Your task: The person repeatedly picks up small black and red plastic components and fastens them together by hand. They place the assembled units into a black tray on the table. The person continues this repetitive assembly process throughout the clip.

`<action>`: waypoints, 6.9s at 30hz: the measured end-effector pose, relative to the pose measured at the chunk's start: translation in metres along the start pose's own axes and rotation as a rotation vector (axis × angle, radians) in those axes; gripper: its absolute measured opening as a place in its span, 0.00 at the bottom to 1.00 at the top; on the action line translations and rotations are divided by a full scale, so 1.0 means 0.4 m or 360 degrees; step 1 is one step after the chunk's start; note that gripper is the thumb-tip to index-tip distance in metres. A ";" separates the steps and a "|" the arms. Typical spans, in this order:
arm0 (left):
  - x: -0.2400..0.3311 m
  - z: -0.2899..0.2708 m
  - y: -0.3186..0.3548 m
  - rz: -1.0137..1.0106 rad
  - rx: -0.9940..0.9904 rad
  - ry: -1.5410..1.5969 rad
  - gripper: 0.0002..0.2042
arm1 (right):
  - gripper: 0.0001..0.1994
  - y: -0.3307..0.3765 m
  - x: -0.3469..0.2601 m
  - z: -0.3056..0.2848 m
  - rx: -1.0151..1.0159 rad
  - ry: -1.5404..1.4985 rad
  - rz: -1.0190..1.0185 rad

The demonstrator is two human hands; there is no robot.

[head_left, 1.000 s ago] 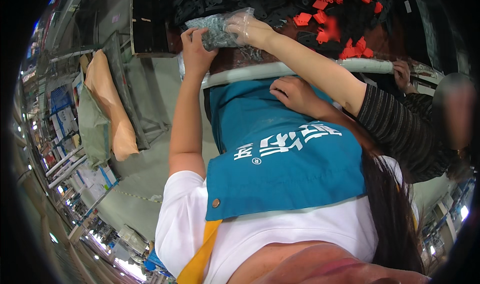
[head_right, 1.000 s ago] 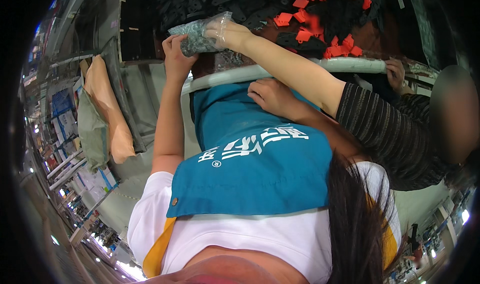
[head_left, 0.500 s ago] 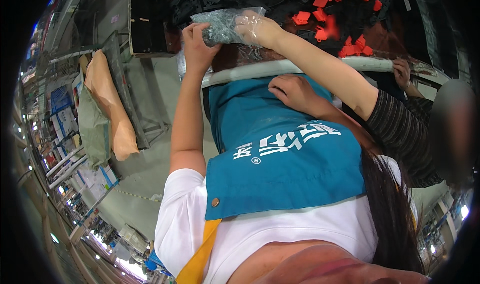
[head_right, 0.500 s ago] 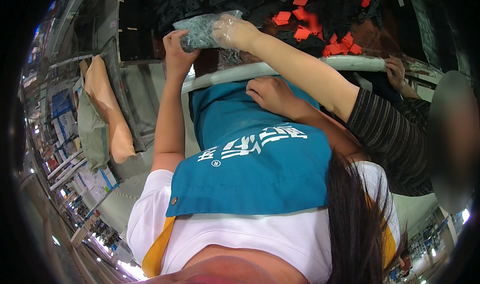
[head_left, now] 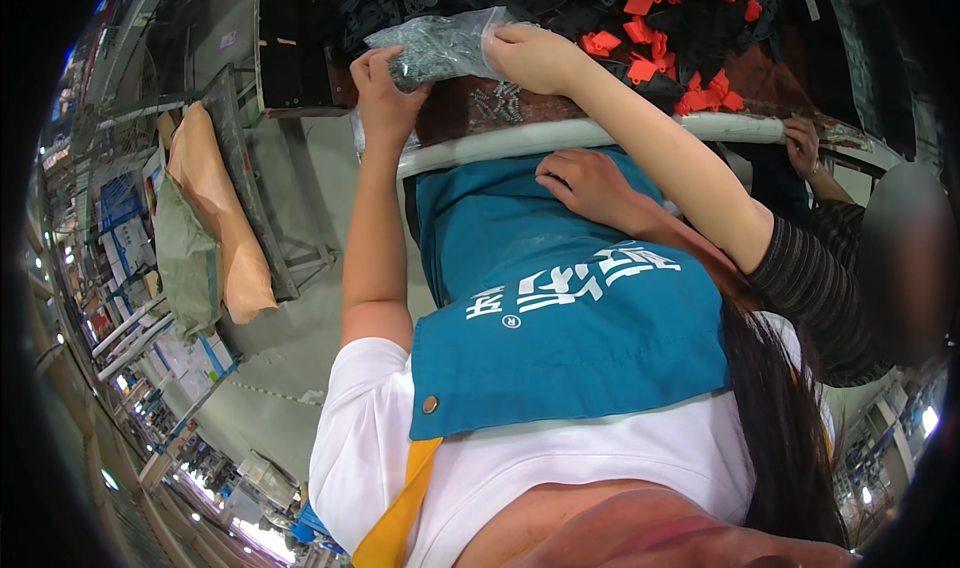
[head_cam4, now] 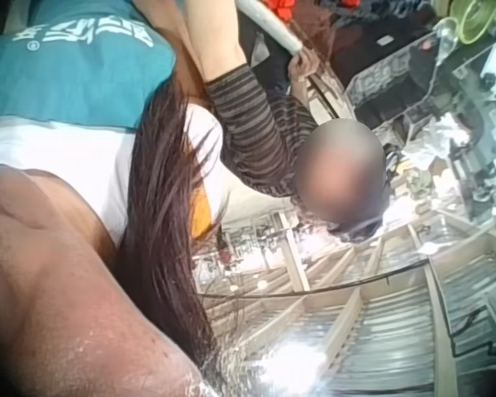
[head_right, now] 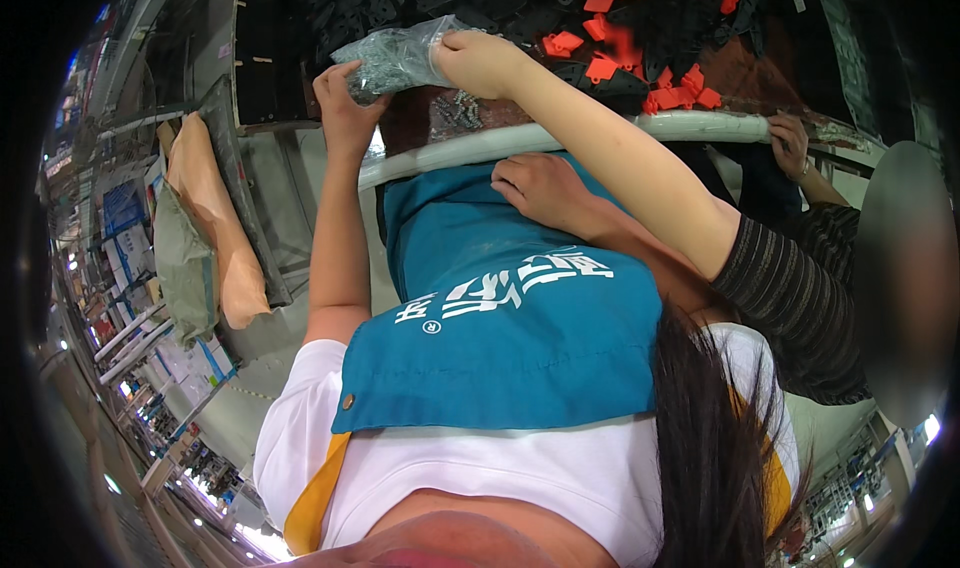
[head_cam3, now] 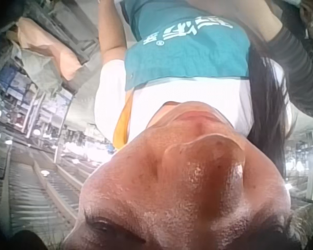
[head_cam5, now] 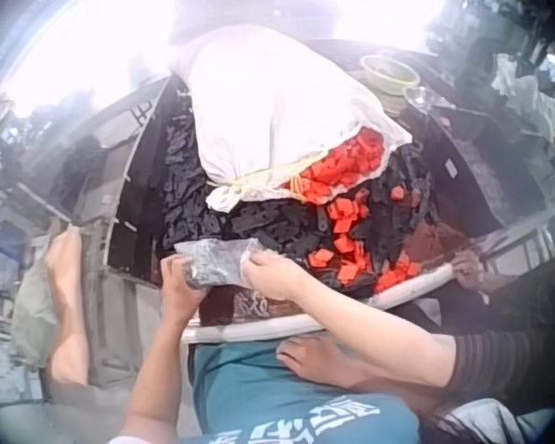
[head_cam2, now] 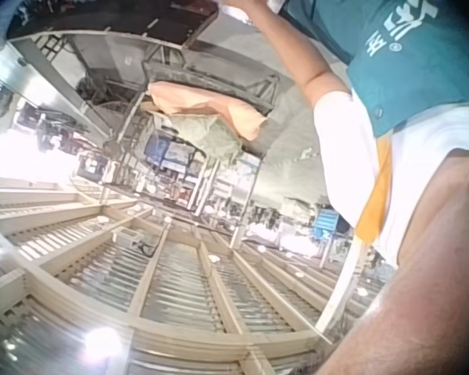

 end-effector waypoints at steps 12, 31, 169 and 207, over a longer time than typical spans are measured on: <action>-0.139 -0.103 0.065 -0.0374 -0.0157 -0.0280 0.30 | 0.05 -0.031 0.023 -0.044 0.0215 0.0008 0.0079; 0.227 0.075 0.054 0.0443 -0.0114 0.0120 0.13 | 0.02 -0.247 0.141 -0.127 0.0261 0.1649 0.0070; 0.277 0.097 0.078 -0.0772 -0.0228 0.1769 0.11 | 0.11 -0.126 0.032 -0.222 0.0418 -0.1151 0.0510; 0.278 0.260 0.319 -0.1925 -0.0773 0.2261 0.09 | 0.26 0.040 0.007 -0.113 0.0368 0.0499 0.0296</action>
Point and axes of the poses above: each hand's wrist, its own y-axis away from the middle knuckle, its own z-axis out of the palm, x = y × z, the point moved 6 cm from there along -y, towards the middle knuckle, and after that the axes turned 6 degrees about y, right-handed, at the moved point
